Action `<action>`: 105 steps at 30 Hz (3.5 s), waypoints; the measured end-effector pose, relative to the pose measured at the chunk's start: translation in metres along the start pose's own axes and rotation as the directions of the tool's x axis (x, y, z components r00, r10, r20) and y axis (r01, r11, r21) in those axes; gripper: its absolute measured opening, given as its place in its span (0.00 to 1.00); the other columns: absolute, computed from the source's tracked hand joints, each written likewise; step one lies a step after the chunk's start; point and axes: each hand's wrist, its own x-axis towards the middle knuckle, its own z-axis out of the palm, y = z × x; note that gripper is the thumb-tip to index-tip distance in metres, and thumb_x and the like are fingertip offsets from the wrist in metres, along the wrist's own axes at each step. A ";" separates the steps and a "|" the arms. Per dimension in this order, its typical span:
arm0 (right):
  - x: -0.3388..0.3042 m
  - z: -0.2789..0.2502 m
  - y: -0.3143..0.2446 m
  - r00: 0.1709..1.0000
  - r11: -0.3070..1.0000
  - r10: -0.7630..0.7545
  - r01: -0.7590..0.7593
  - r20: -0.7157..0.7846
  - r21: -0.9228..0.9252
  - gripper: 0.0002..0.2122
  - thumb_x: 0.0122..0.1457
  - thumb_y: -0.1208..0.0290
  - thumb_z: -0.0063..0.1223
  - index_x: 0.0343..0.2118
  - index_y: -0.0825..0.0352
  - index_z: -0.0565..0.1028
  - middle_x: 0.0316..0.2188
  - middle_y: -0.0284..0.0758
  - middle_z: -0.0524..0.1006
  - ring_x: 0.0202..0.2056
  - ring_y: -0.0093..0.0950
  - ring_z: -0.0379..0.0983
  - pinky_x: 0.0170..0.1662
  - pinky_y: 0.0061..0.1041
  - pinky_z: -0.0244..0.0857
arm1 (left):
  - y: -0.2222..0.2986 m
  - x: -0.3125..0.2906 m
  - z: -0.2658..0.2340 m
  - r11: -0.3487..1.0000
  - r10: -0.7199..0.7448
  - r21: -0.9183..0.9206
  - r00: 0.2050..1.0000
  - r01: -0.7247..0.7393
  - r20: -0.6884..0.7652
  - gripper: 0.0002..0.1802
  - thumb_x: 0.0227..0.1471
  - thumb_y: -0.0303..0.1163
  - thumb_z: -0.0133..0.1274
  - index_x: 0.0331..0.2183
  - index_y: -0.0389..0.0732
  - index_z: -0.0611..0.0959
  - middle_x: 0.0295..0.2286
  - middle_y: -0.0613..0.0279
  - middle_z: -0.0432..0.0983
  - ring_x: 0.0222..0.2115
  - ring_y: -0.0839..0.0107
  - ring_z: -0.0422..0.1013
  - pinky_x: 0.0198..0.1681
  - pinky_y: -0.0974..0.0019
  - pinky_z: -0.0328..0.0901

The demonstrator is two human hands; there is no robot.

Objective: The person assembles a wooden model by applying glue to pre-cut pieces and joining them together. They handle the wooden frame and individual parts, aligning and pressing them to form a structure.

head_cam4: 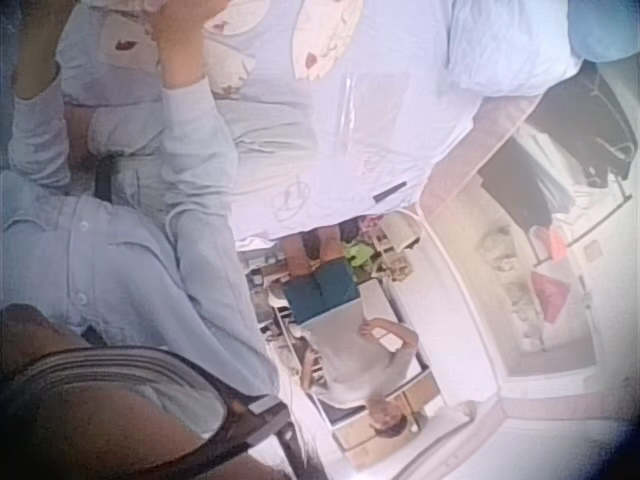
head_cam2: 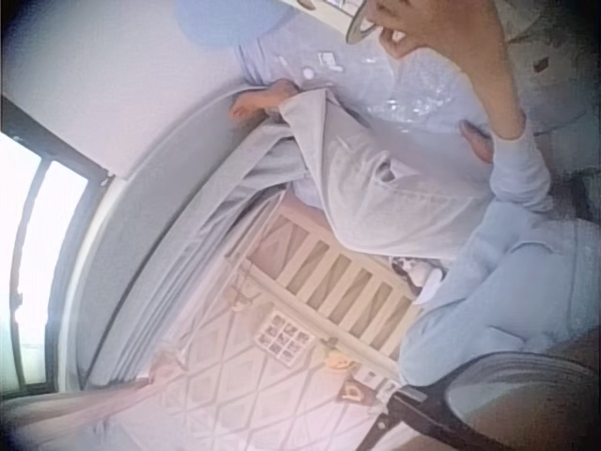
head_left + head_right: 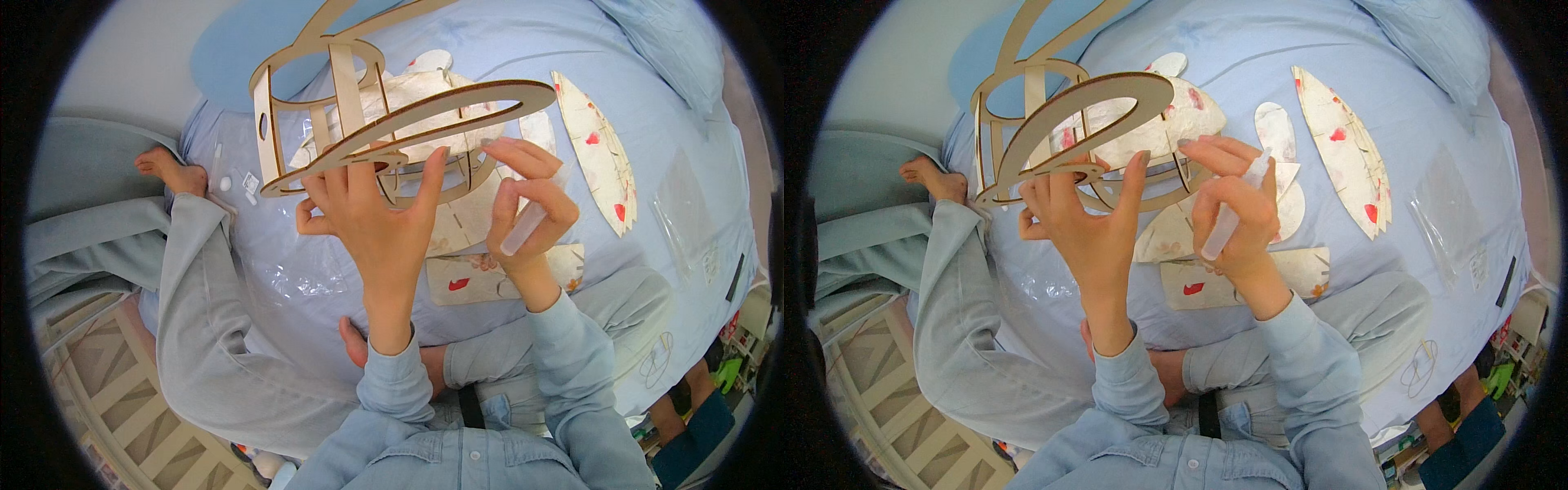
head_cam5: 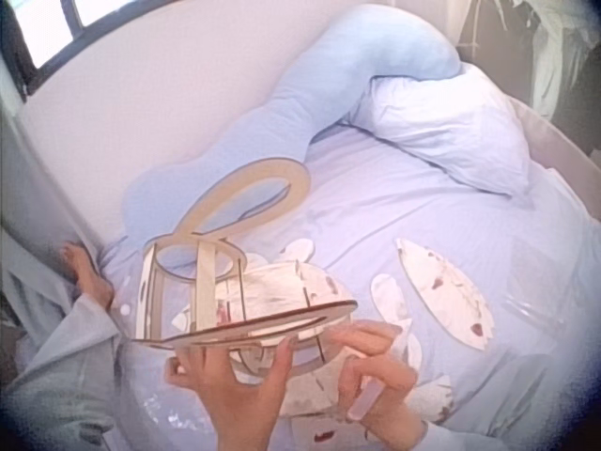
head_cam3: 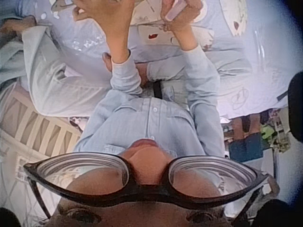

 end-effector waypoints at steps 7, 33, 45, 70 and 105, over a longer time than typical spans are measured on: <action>-0.008 -0.003 0.011 0.976 0.968 -0.175 0.195 0.129 -0.156 0.14 0.40 0.83 0.58 0.30 0.63 0.70 0.43 0.41 0.83 0.45 0.40 0.76 0.48 0.36 0.62 | -0.003 -0.002 0.003 1.000 0.014 -0.020 1.000 -0.014 -0.007 0.30 0.41 0.55 0.70 0.41 0.46 0.83 0.41 0.69 0.73 0.51 0.60 0.60 0.51 0.46 0.43; -0.011 -0.005 0.012 0.985 0.990 -0.106 0.117 0.138 -0.075 0.16 0.46 0.85 0.59 0.37 0.62 0.70 0.45 0.42 0.80 0.44 0.40 0.76 0.46 0.39 0.65 | -0.002 -0.005 0.006 0.999 0.009 -0.032 1.000 -0.010 -0.014 0.29 0.40 0.57 0.71 0.37 0.46 0.83 0.40 0.68 0.73 0.48 0.60 0.58 0.50 0.49 0.44; -0.003 -0.007 0.000 0.951 0.961 -0.164 0.214 0.262 -0.175 0.19 0.45 0.85 0.59 0.40 0.61 0.68 0.46 0.41 0.81 0.47 0.41 0.77 0.47 0.41 0.66 | -0.009 -0.004 -0.008 0.994 0.016 -0.109 0.998 -0.008 0.069 0.22 0.46 0.49 0.70 0.32 0.44 0.80 0.38 0.66 0.71 0.46 0.61 0.60 0.50 0.52 0.47; -0.019 0.000 0.001 0.878 0.834 -0.238 0.404 0.414 -0.376 0.13 0.60 0.73 0.57 0.39 0.51 0.62 0.51 0.28 0.81 0.58 0.30 0.71 0.60 0.38 0.57 | -0.015 0.000 -0.013 0.981 0.093 -0.171 0.995 -0.087 0.028 0.12 0.50 0.36 0.66 0.35 0.46 0.81 0.35 0.69 0.71 0.40 0.66 0.65 0.46 0.59 0.51; -0.004 0.029 0.001 0.873 0.785 -0.250 0.436 0.419 -0.440 0.11 0.59 0.74 0.56 0.34 0.51 0.64 0.51 0.22 0.81 0.60 0.25 0.69 0.65 0.47 0.50 | -0.025 0.021 -0.005 0.939 0.210 -0.265 0.976 -0.218 -0.058 0.24 0.48 0.16 0.59 0.48 0.44 0.84 0.41 0.62 0.72 0.41 0.59 0.67 0.43 0.59 0.68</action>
